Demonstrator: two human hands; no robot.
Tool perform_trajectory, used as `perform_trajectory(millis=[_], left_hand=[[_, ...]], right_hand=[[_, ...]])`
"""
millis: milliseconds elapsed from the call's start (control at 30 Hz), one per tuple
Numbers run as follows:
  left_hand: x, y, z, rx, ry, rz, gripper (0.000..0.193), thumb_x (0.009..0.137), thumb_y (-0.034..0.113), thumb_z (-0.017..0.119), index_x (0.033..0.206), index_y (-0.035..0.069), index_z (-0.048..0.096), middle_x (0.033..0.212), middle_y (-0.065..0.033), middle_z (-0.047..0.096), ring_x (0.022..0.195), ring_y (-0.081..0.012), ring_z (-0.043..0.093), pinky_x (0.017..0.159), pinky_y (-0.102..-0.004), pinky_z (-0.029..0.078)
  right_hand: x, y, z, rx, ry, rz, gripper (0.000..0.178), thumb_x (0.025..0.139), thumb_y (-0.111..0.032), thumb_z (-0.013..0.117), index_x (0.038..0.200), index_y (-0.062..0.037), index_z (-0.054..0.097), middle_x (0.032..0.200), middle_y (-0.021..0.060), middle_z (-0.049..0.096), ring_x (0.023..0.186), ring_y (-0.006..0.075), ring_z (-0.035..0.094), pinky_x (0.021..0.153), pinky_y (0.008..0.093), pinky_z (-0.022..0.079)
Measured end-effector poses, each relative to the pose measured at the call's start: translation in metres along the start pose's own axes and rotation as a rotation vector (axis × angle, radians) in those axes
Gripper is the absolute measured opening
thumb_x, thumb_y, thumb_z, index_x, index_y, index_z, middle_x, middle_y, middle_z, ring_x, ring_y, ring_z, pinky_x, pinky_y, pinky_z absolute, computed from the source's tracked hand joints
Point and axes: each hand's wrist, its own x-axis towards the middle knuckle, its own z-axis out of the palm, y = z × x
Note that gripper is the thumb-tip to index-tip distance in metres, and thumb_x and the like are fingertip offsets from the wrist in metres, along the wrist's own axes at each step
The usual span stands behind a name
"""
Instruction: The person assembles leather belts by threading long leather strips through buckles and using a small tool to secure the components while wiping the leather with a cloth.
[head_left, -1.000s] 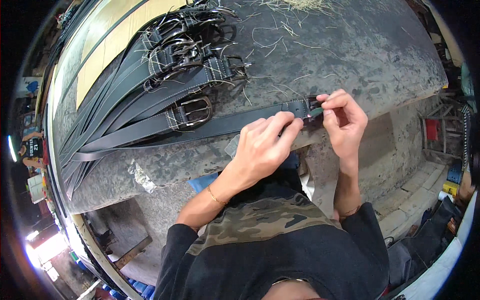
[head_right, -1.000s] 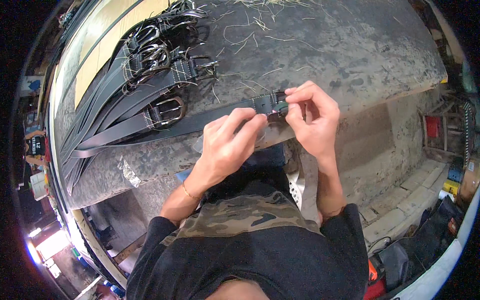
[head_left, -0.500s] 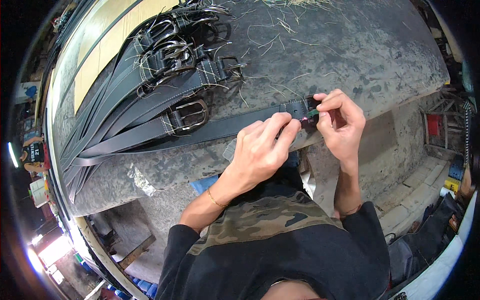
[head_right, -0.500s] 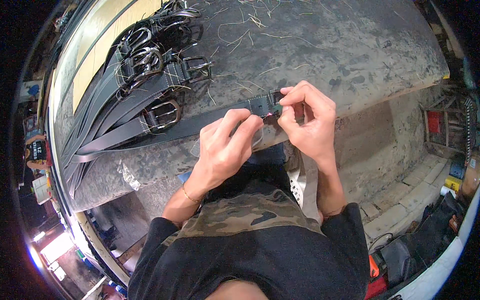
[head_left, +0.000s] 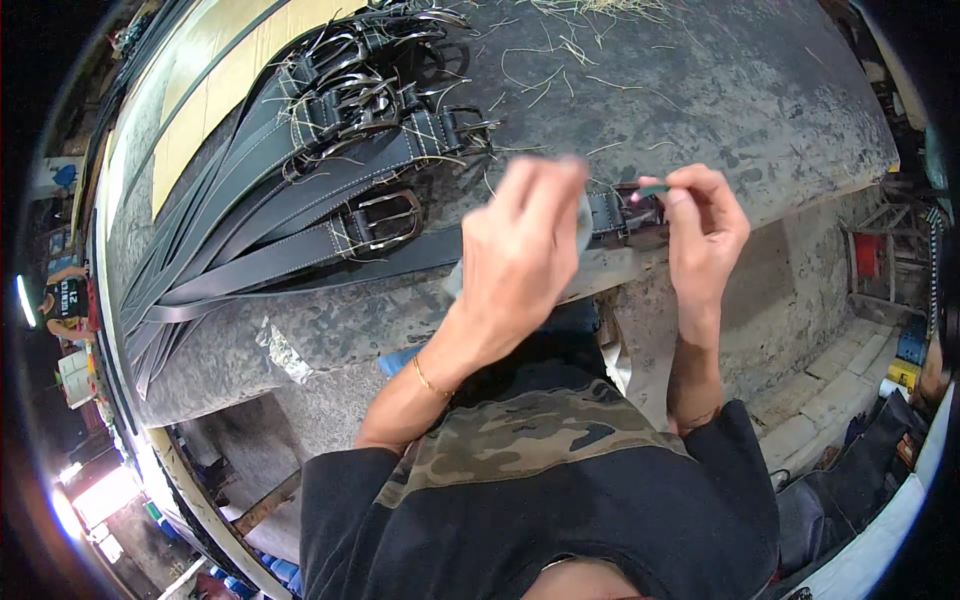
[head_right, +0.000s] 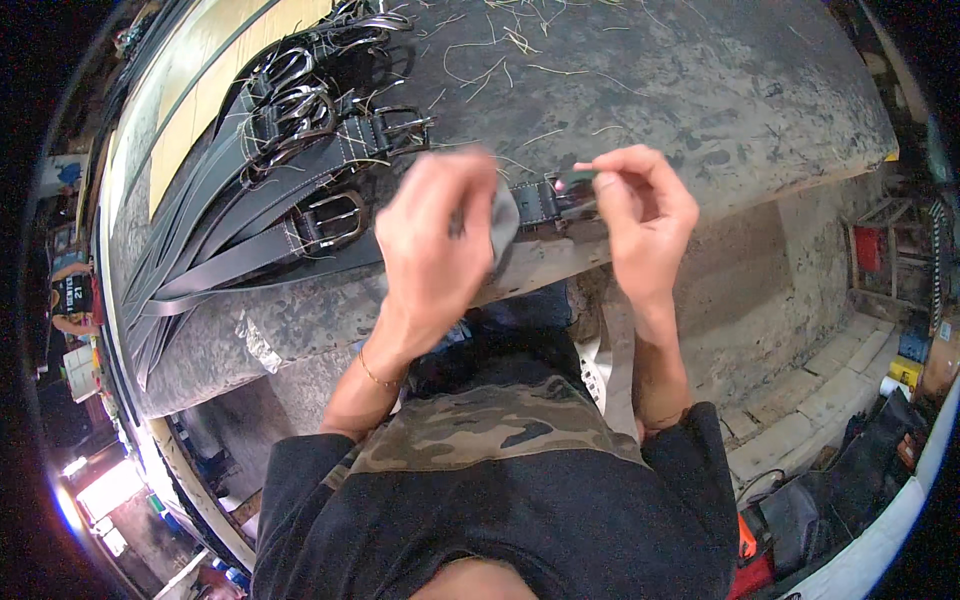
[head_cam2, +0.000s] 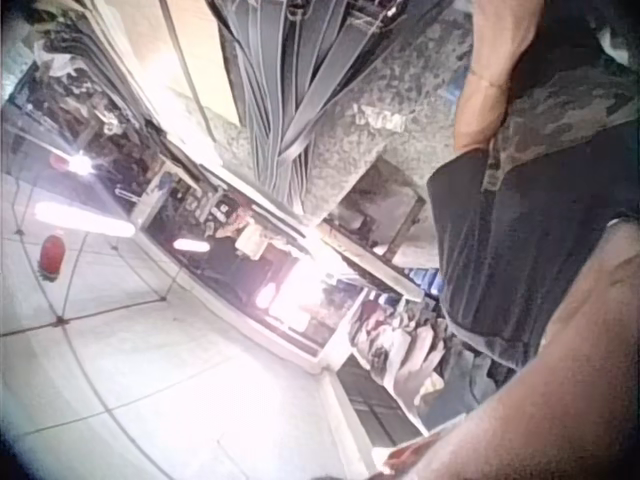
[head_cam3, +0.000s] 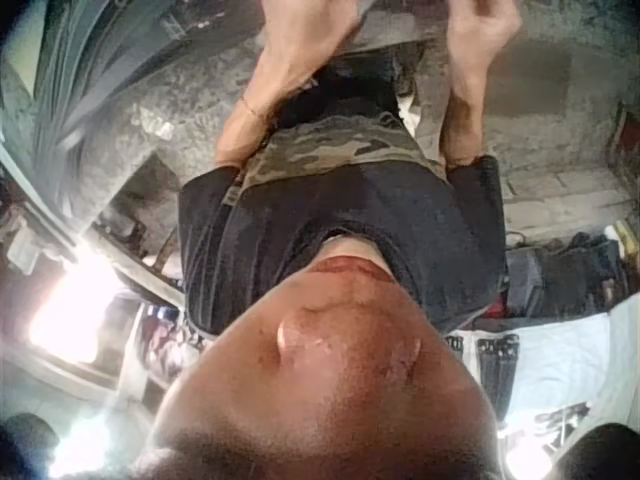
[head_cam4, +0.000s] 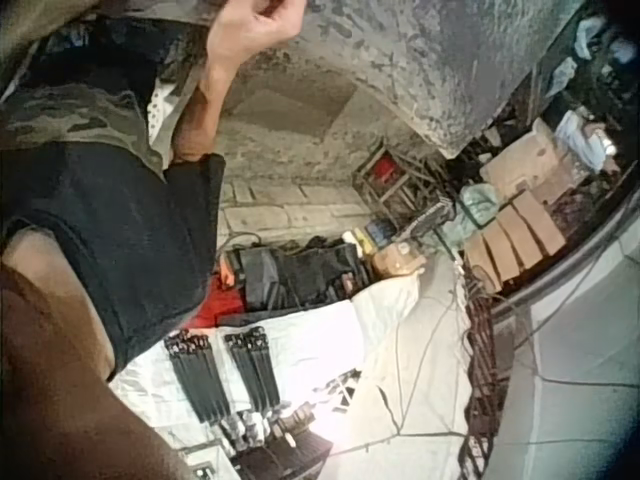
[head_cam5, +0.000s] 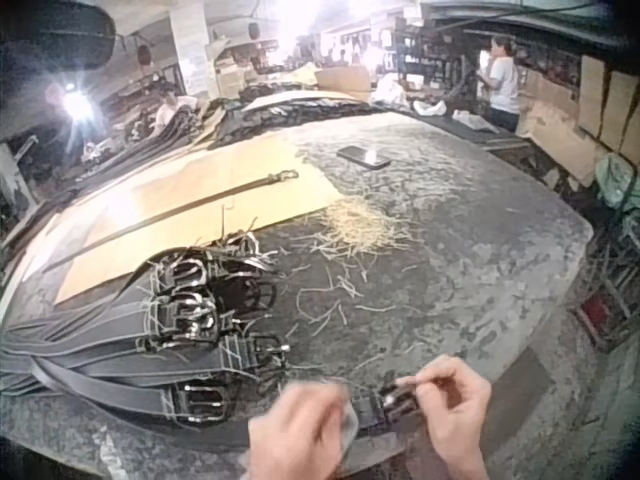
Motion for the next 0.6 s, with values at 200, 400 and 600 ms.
perform_trajectory(millis=[200,400,600], left_hand=[[0.007,-0.003,-0.006,-0.026,-0.197,-0.017,0.013,0.086,0.008,0.065,0.098,0.003,0.062,0.095,-0.0137,0.061,0.068,-0.0336,0.064,0.057,-0.0413,0.052],[0.018,0.000,-0.003,0.049,-0.540,0.014,0.014,0.089,0.015,0.063,0.096,0.003,0.063,0.106,-0.0117,0.064,0.075,-0.0327,0.067,0.064,-0.0418,0.053],[0.022,0.003,0.003,0.326,-0.326,-0.100,0.024,0.091,0.024,0.063,0.103,0.003,0.063,0.112,-0.0133,0.063,0.072,-0.0352,0.067,0.062,-0.0447,0.052]], right_hand=[[0.006,0.007,-0.008,0.379,0.050,0.082,0.019,0.095,0.001,0.057,0.112,0.0061,0.064,0.096,0.0120,0.066,0.087,0.0164,0.064,0.093,0.0409,0.056],[0.009,-0.001,-0.013,0.522,0.086,0.108,0.016,0.092,0.004,0.060,0.107,0.0077,0.065,0.097,0.0164,0.068,0.085,0.0210,0.067,0.089,0.0390,0.058],[0.013,-0.010,-0.076,0.148,0.333,-0.078,0.014,0.090,0.007,0.063,0.104,0.0087,0.065,0.098,0.0166,0.068,0.093,0.0229,0.068,0.091,0.0381,0.059]])
